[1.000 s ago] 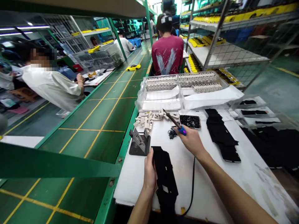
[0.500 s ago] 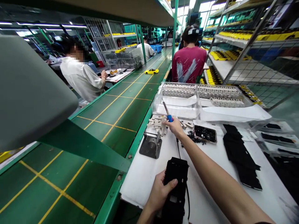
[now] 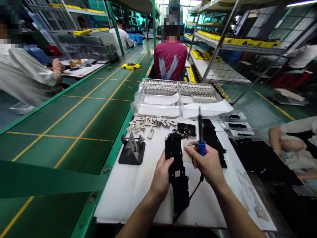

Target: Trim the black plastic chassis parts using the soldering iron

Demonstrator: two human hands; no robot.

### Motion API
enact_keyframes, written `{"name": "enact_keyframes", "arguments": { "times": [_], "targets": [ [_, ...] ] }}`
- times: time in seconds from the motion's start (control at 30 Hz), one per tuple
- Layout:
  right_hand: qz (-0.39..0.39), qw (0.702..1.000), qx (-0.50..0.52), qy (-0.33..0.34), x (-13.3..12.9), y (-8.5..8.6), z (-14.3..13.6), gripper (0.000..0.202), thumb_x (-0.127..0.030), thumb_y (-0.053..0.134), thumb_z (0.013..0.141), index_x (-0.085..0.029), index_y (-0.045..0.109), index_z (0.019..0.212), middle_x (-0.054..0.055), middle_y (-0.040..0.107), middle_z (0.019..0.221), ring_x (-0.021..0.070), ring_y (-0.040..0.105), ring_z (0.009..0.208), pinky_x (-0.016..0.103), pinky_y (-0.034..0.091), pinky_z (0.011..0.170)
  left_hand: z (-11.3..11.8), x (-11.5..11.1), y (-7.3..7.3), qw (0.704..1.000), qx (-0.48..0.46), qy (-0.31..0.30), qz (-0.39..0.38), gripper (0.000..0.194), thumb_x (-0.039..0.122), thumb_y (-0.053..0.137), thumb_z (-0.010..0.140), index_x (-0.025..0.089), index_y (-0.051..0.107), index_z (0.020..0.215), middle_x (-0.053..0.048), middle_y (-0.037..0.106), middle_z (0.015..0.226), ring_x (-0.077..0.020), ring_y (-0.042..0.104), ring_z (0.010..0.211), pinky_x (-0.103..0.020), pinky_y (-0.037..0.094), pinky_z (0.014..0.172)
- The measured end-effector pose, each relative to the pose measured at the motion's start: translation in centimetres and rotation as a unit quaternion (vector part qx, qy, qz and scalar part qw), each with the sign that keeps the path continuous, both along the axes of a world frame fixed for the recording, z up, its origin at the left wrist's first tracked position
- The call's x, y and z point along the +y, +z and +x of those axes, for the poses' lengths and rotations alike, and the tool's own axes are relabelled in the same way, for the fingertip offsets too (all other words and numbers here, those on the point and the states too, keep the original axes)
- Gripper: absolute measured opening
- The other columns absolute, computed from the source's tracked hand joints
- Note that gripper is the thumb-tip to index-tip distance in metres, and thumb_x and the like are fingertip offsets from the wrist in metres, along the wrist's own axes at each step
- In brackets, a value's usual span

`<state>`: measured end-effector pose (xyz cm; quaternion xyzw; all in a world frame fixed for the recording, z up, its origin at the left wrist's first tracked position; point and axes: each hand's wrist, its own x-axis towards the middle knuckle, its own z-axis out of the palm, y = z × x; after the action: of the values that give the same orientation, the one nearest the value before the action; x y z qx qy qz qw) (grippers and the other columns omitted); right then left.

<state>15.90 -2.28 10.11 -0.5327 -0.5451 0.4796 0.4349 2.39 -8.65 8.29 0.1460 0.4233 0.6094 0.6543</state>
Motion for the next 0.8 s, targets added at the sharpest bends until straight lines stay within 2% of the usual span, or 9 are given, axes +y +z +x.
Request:
{"name": "enact_keyframes", "arguments": {
  "times": [0.13, 0.33, 0.47, 0.57, 0.7, 0.8],
  "targets": [
    [0.009, 1.0, -0.017, -0.005, -1.0, -0.7, -0.1, 0.032, -0.046, 0.074, 0.073, -0.018, 0.064, 0.083, -0.007, 0.047, 0.049, 0.0078, 0.037, 0.039, 0.021, 0.029, 0.036, 1.7, -0.4, 0.1, 0.999, -0.016, -0.033, 0.017, 0.045, 0.026, 0.059, 0.084, 0.023, 0.056, 0.129, -0.004, 0.069, 0.11, -0.0202, 0.066, 0.092, -0.029, 0.05, 0.082],
    [0.008, 0.998, 0.057, -0.032, -1.6, -1.2, 0.1, 0.031, -0.045, 0.072, 0.077, -0.017, 0.064, 0.089, -0.008, 0.045, 0.049, 0.0072, 0.037, 0.04, 0.02, 0.03, 0.038, 2.3, -0.7, 0.9, 0.994, -0.083, -0.051, 0.046, 0.042, 0.03, 0.048, 0.091, 0.018, 0.055, 0.13, -0.006, 0.07, 0.102, -0.0223, 0.065, 0.092, -0.033, 0.051, 0.082],
    [0.006, 0.996, 0.075, -0.053, -1.9, -1.6, 0.3, 0.039, -0.044, 0.073, 0.076, -0.017, 0.065, 0.103, -0.008, 0.046, 0.049, 0.0076, 0.039, 0.039, 0.02, 0.03, 0.036, 2.6, -0.8, 0.7, 0.995, -0.059, -0.051, 0.06, 0.037, 0.031, 0.048, 0.094, 0.02, 0.058, 0.127, -0.005, 0.07, 0.106, -0.0219, 0.063, 0.1, -0.031, 0.049, 0.087],
    [0.018, 0.995, 0.059, -0.077, -1.9, -1.7, 0.4, 0.042, -0.044, 0.074, 0.074, -0.017, 0.064, 0.105, -0.008, 0.049, 0.053, 0.0077, 0.04, 0.039, 0.021, 0.031, 0.036, 2.9, -0.9, 0.2, 0.996, -0.032, -0.052, 0.058, 0.034, 0.033, 0.051, 0.093, 0.021, 0.063, 0.122, -0.004, 0.071, 0.105, -0.022, 0.062, 0.105, -0.031, 0.047, 0.091],
    [0.074, 0.99, 0.004, -0.12, -2.1, -1.7, 0.3, 0.032, -0.041, 0.074, 0.075, -0.019, 0.061, 0.092, -0.004, 0.056, 0.065, 0.009, 0.047, 0.049, 0.022, 0.04, 0.045, 3.5, -1.2, -0.3, 0.998, 0.014, -0.035, 0.047, 0.03, 0.038, 0.06, 0.089, 0.023, 0.068, 0.114, -0.003, 0.073, 0.103, -0.0212, 0.059, 0.112, -0.028, 0.044, 0.096],
    [0.12, 0.979, -0.05, -0.154, -2.3, -1.9, 0.0, 0.025, -0.04, 0.071, 0.078, -0.019, 0.059, 0.083, -0.003, 0.056, 0.065, 0.01, 0.048, 0.054, 0.022, 0.042, 0.051, 3.9, -1.3, -0.2, 0.997, 0.043, -0.037, 0.047, 0.03, 0.042, 0.061, 0.088, 0.022, 0.071, 0.108, -0.003, 0.073, 0.099, -0.0218, 0.058, 0.114, -0.027, 0.043, 0.096]
  ]
}}
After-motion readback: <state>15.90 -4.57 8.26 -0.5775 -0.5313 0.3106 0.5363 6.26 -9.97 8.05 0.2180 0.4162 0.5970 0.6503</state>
